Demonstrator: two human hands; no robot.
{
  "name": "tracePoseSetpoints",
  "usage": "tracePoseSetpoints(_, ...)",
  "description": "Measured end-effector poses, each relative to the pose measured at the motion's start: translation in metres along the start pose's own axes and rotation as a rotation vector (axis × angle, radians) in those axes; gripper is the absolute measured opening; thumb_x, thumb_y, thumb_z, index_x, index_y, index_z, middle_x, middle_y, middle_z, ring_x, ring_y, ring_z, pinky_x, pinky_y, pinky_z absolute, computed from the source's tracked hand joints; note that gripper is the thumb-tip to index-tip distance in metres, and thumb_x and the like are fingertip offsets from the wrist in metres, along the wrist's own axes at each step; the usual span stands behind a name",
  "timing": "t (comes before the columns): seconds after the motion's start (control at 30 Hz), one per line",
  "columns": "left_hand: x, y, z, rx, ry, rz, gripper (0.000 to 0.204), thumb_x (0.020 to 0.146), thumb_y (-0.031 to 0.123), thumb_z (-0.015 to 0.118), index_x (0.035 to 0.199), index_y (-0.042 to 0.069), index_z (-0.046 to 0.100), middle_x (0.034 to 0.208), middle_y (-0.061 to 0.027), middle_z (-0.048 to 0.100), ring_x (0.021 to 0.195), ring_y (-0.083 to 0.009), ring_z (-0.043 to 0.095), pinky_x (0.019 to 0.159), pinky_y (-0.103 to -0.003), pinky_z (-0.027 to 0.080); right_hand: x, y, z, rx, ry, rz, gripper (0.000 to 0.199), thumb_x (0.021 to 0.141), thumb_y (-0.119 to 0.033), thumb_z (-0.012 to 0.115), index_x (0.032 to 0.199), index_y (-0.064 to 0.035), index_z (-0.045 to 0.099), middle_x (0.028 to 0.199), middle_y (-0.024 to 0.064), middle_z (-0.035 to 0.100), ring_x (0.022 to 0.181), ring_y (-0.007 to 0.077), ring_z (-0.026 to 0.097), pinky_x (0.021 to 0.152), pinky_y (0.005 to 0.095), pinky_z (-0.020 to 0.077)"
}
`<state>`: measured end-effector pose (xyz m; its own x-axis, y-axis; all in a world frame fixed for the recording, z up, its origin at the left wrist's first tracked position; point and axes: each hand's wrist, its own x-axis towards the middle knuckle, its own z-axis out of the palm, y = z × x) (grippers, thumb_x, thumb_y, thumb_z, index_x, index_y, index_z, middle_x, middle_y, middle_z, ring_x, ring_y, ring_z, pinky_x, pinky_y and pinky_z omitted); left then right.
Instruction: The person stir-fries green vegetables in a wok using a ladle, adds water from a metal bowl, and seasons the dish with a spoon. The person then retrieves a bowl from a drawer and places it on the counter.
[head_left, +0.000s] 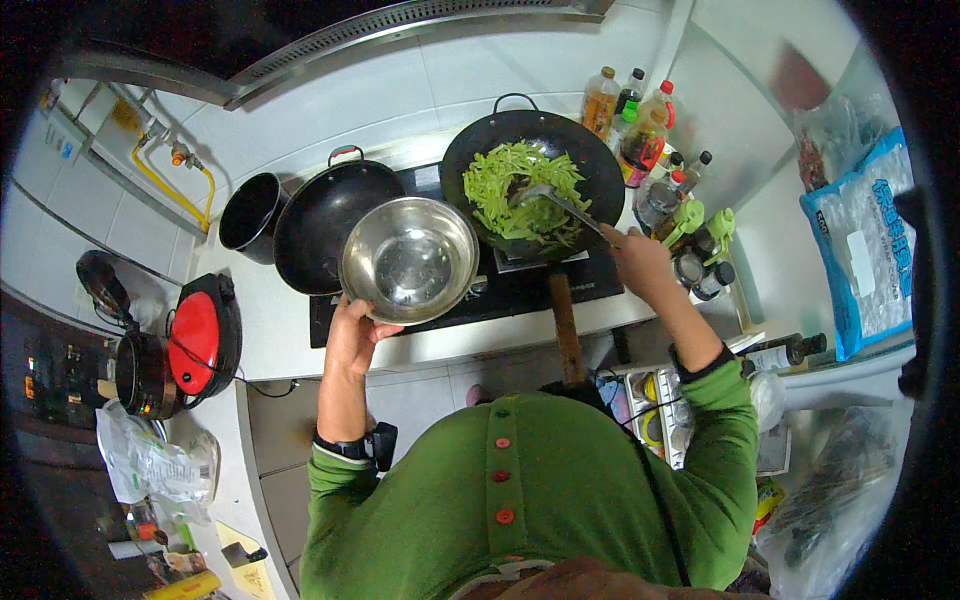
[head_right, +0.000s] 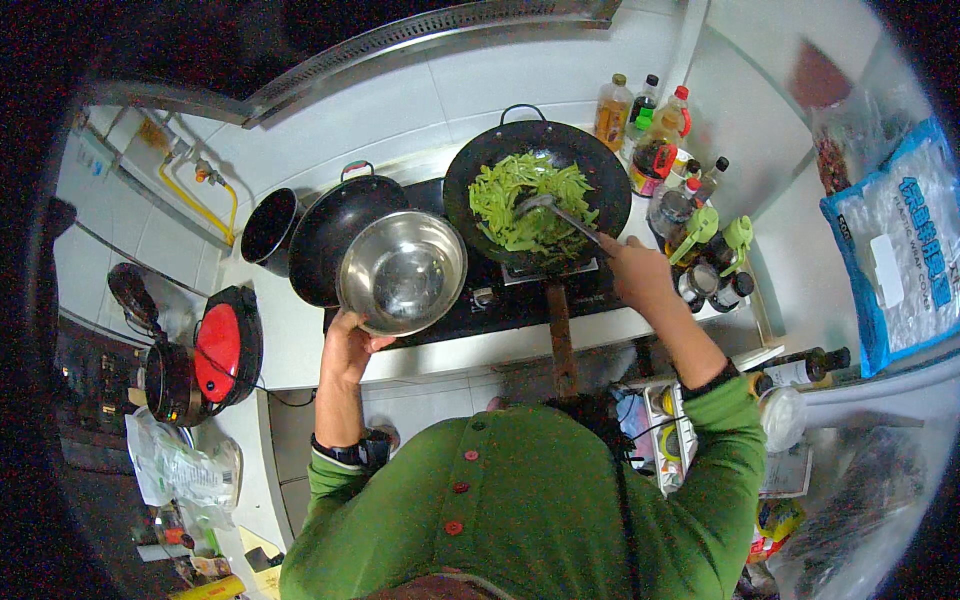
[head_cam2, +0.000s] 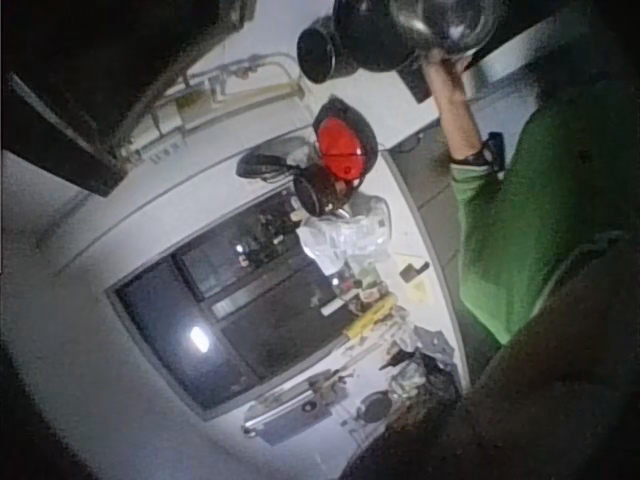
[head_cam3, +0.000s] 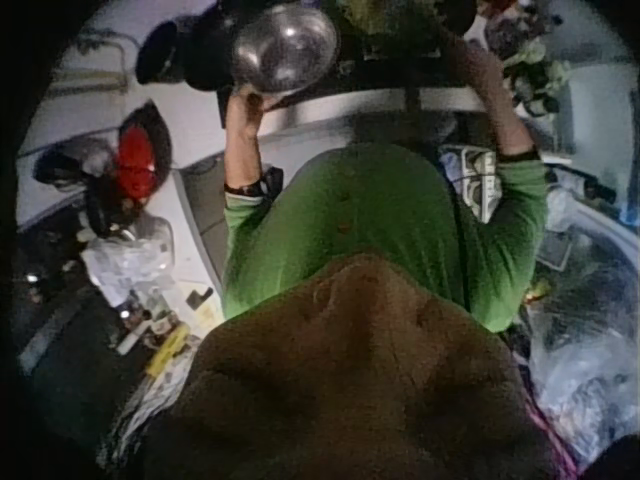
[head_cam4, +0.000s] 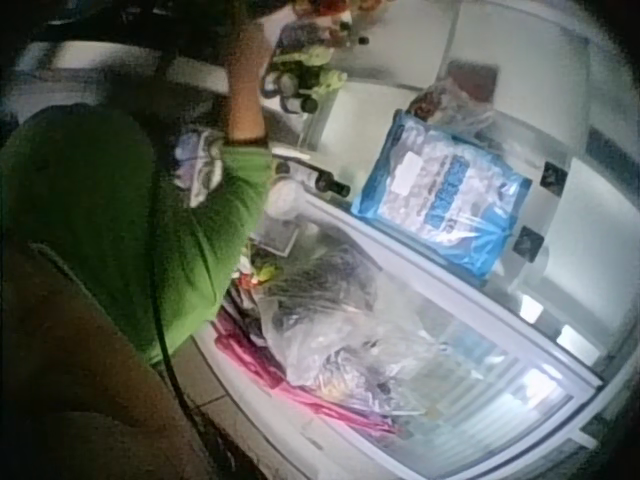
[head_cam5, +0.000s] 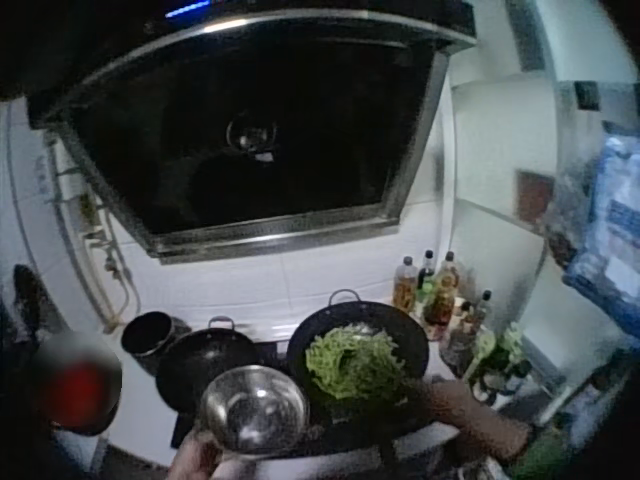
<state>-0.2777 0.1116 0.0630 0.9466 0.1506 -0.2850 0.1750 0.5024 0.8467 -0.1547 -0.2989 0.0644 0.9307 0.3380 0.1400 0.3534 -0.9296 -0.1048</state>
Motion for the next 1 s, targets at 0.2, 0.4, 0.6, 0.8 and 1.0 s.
tracePoseSetpoints(0.2, 0.021, 0.008, 0.014, 0.078, 0.027, -0.011, 0.049, 0.077, 0.009, 0.046, 0.123, -0.007, 0.039, 0.103, -0.0220, 0.060, 0.079, -0.0310, 0.067, 0.065, -0.036, 0.060, -0.043, 0.009, -0.065, -0.007, 0.077, -0.028, 0.039, 0.081, -0.015, 0.059, 0.120, -0.0237, 0.059, 0.083, 0.0127, 0.058, 0.070, 0.0332, 0.062, 0.059, 0.0429, 0.0496)
tracePoseSetpoints(0.4, 0.037, 0.009, 0.026, 0.076, 0.005, -0.033, 0.044, 0.077, 0.011, 0.047, 0.115, -0.011, 0.045, 0.094, -0.0236, 0.064, 0.077, -0.0307, 0.068, 0.065, -0.036, 0.060, -0.010, 0.007, -0.018, 0.044, 0.003, 0.101, 0.042, 0.083, -0.014, 0.057, 0.125, -0.0194, 0.055, 0.087, 0.0152, 0.060, 0.075, 0.0349, 0.062, 0.063, 0.0440, 0.0498)
tracePoseSetpoints(0.6, 0.031, 0.007, 0.019, 0.046, 0.025, -0.016, 0.046, 0.078, 0.013, 0.049, 0.117, -0.011, 0.044, 0.095, -0.0243, 0.064, 0.077, -0.0325, 0.068, 0.066, -0.036, 0.060, -0.005, 0.040, 0.000, 0.225, 0.129, 0.097, 0.042, 0.085, -0.015, 0.056, 0.127, -0.0174, 0.052, 0.084, 0.0178, 0.060, 0.076, 0.0357, 0.062, 0.066, 0.0446, 0.0495)
tracePoseSetpoints(0.8, 0.032, 0.007, 0.021, 0.025, 0.056, -0.006, 0.047, 0.078, 0.014, 0.051, 0.117, -0.012, 0.044, 0.096, -0.0263, 0.062, 0.078, -0.0344, 0.067, 0.066, -0.037, 0.061, 0.000, 0.028, 0.007, 0.180, 0.081, 0.103, 0.042, 0.084, -0.015, 0.058, 0.126, -0.0187, 0.054, 0.085, 0.0174, 0.060, 0.077, 0.0360, 0.062, 0.066, 0.0448, 0.0491)
tracePoseSetpoints(1.0, 0.041, 0.015, 0.036, 0.019, 0.086, 0.020, 0.050, 0.076, 0.010, 0.048, 0.118, -0.016, 0.039, 0.096, -0.0299, 0.060, 0.079, -0.0373, 0.066, 0.067, -0.038, 0.060, -0.017, 0.046, -0.011, 0.151, -0.020, 0.077, 0.043, 0.083, -0.016, 0.060, 0.126, -0.0206, 0.053, 0.085, 0.0151, 0.059, 0.074, 0.0354, 0.061, 0.065, 0.0442, 0.0489)
